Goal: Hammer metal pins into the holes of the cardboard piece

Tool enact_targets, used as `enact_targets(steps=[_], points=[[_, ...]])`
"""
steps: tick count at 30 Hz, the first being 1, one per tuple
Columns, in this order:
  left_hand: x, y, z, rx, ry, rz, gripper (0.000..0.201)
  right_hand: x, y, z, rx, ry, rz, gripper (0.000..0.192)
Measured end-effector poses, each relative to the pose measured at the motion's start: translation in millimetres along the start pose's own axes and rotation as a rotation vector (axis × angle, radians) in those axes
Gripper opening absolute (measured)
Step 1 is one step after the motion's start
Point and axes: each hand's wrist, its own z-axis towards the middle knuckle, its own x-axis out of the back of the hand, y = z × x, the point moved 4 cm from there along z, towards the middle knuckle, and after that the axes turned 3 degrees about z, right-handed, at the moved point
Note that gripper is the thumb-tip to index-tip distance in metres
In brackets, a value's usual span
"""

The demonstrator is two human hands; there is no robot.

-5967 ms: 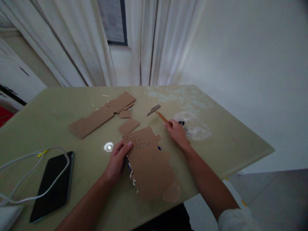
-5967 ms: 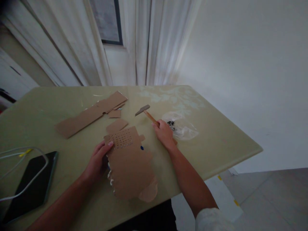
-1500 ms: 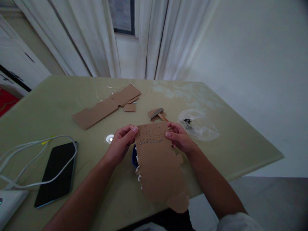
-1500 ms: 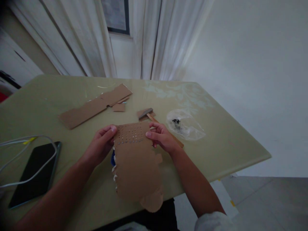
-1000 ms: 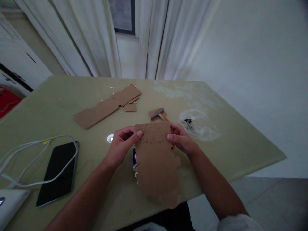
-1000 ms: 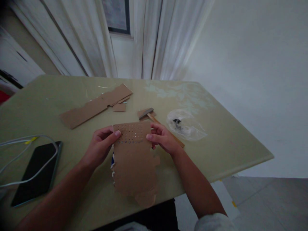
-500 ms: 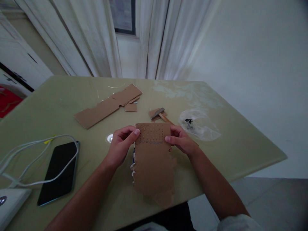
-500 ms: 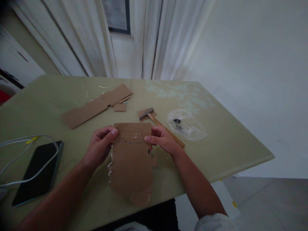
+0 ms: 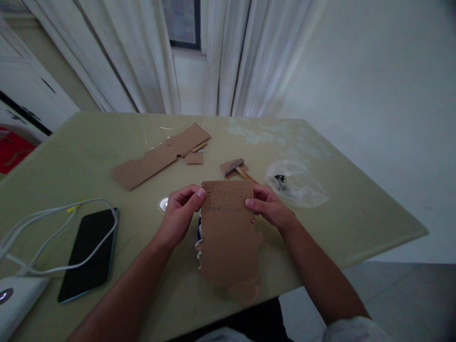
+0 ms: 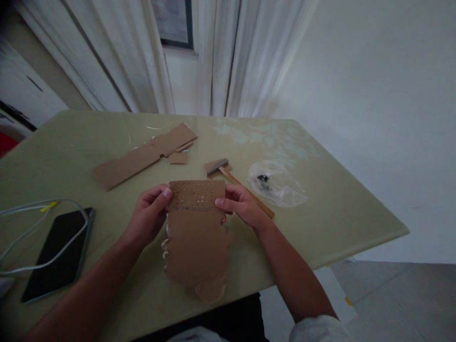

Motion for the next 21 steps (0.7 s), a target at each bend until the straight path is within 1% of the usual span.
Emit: enact_targets(steps=[3, 7, 11, 13, 16, 18, 21], points=[[2.0, -1.7, 1.2, -0.001, 0.011, -0.015, 0.056, 0.9, -0.3, 0.3, 0.005, 0.015, -0.003, 0.036], [5.0, -6.6, 3.4, -0.009, 0.012, -0.027, 0.052, 1.5, -1.6, 0.6, 0.012, 0.043, -0.008, 0.037], [6.9, -8.3, 4.2, -0.031, 0.008, 0.032, 0.048, 1.8, -3.2, 1.3, 0.005, 0.1, -0.009, 0.038], [5.6, -3.0, 4.0, -0.094, -0.017, 0.088, 0.043, 3.2, -4.8, 2.0, 0.026, 0.135, 0.022, 0.038], [0.7, 8.2, 2.2, -0.236, -0.089, 0.141, 0.031, 5.5, -6.8, 3.2, 0.049, 0.15, 0.072, 0.04], [-2.5, 13.5, 0.1, -0.326, -0.123, 0.181, 0.024, 6.8, -7.0, 3.5, 0.041, 0.154, 0.102, 0.04], [-5.8, 17.1, -4.1, -0.451, -0.127, 0.265, 0.014, 5.9, -4.8, 3.3, 0.001, 0.138, 0.155, 0.042]])
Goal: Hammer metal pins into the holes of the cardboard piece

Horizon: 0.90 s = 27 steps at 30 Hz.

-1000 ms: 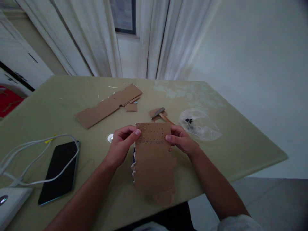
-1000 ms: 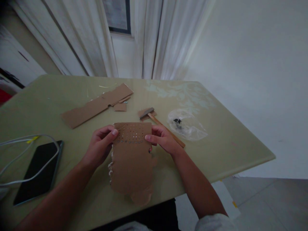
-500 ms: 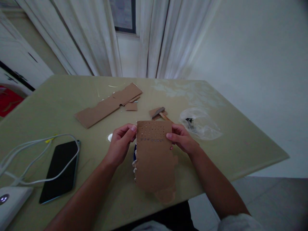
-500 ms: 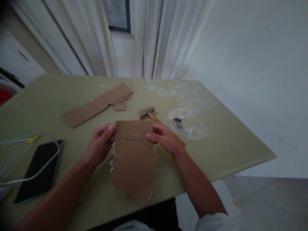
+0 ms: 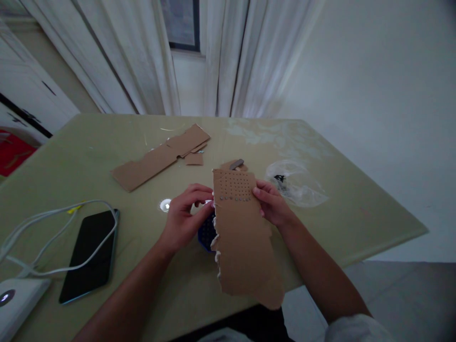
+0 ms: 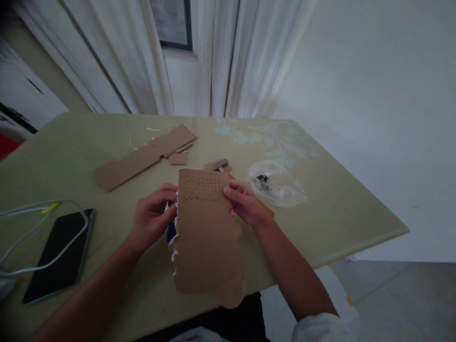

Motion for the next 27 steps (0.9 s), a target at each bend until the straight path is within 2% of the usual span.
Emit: enact_targets(steps=[6, 11, 17, 27], points=[[-5.2, 11.1, -4.4, -0.122, 0.019, 0.208, 0.005, -6.4, 4.2, -0.5, -0.008, -0.017, 0.087, 0.071], [-10.0, 23.6, -7.9, -0.235, -0.002, 0.303, 0.007, -9.0, 4.5, -2.6, -0.068, -0.023, 0.075, 0.071], [-11.7, 35.4, -11.2, -0.367, -0.02, 0.32, 0.016, -8.3, 3.6, -5.1, -0.088, 0.0, 0.044, 0.071], [-10.6, 38.5, -13.0, -0.427, -0.024, 0.362, 0.019, -11.6, 1.2, -4.5, -0.085, -0.017, -0.005, 0.063]])
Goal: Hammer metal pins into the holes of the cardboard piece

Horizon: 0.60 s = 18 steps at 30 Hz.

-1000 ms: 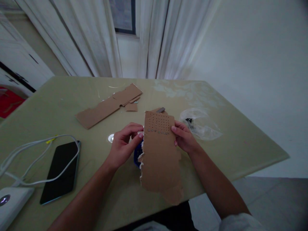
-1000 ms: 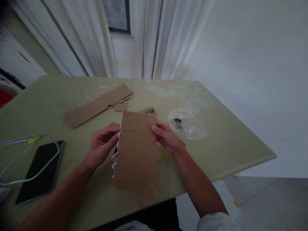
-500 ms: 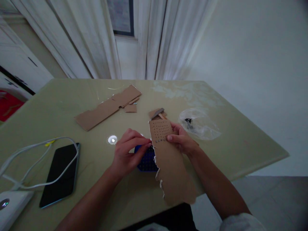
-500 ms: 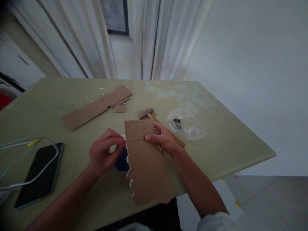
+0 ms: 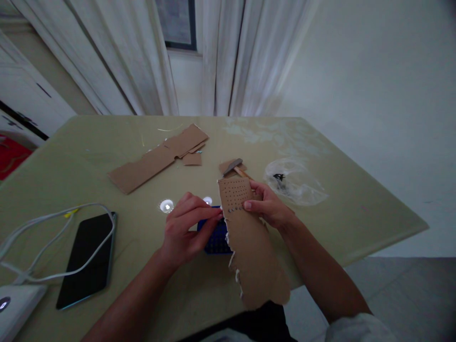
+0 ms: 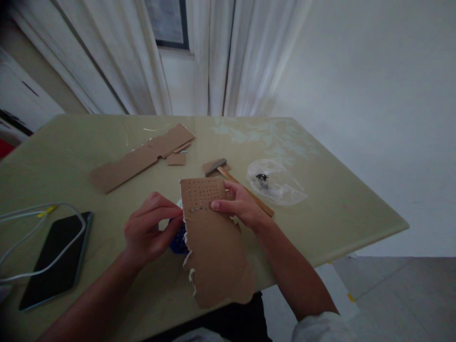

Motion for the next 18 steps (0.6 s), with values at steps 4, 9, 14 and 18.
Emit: enact_targets(steps=[4, 9, 14, 18], points=[[-0.9, 1.7, 0.1, -0.05, 0.002, 0.028, 0.015, -3.0, 2.5, 0.6, -0.029, -0.014, -0.012, 0.061], [-1.1, 0.8, -1.1, -0.112, 0.004, 0.056, 0.017, -1.4, 7.6, 2.5, -0.051, -0.013, -0.008, 0.063], [-4.2, -9.4, -5.4, -0.013, -0.006, 0.108, 0.014, 0.9, 5.4, 1.7, 0.003, 0.066, 0.027, 0.064], [-4.5, -15.9, -8.9, 0.144, 0.035, 0.107, 0.036, 1.3, -2.7, -0.2, 0.095, 0.113, 0.074, 0.061]])
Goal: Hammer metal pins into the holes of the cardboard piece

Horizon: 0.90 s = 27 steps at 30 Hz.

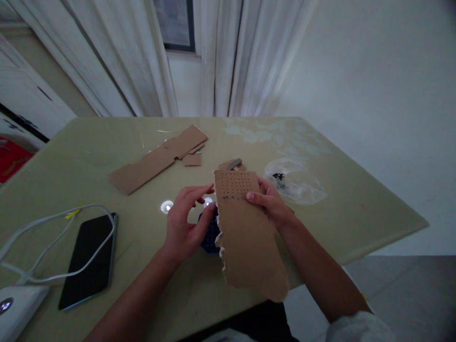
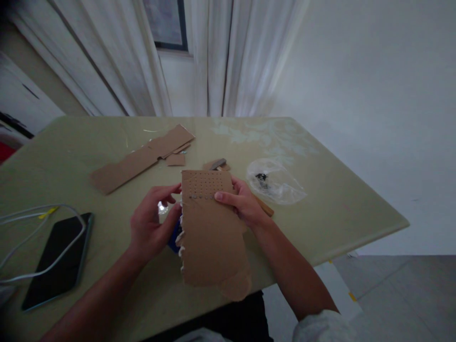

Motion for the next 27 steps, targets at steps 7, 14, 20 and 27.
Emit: enact_targets(steps=[7, 14, 20, 27], points=[[6.9, 8.4, 0.2, -0.047, 0.04, 0.125, 0.026, 6.0, -0.9, -0.9, 0.056, 0.065, -0.155, 0.061], [3.2, 6.7, 7.4, -0.109, -0.006, 0.248, 0.013, 4.6, -2.5, 0.7, 0.054, 0.068, -0.232, 0.064], [2.8, 11.0, 6.1, -0.19, -0.032, 0.251, 0.013, -0.7, -3.6, 1.0, 0.03, 0.051, -0.259, 0.063], [3.6, 17.6, 3.6, -0.293, -0.026, 0.235, 0.021, -6.5, -2.3, -0.9, -0.055, 0.053, -0.321, 0.063]])
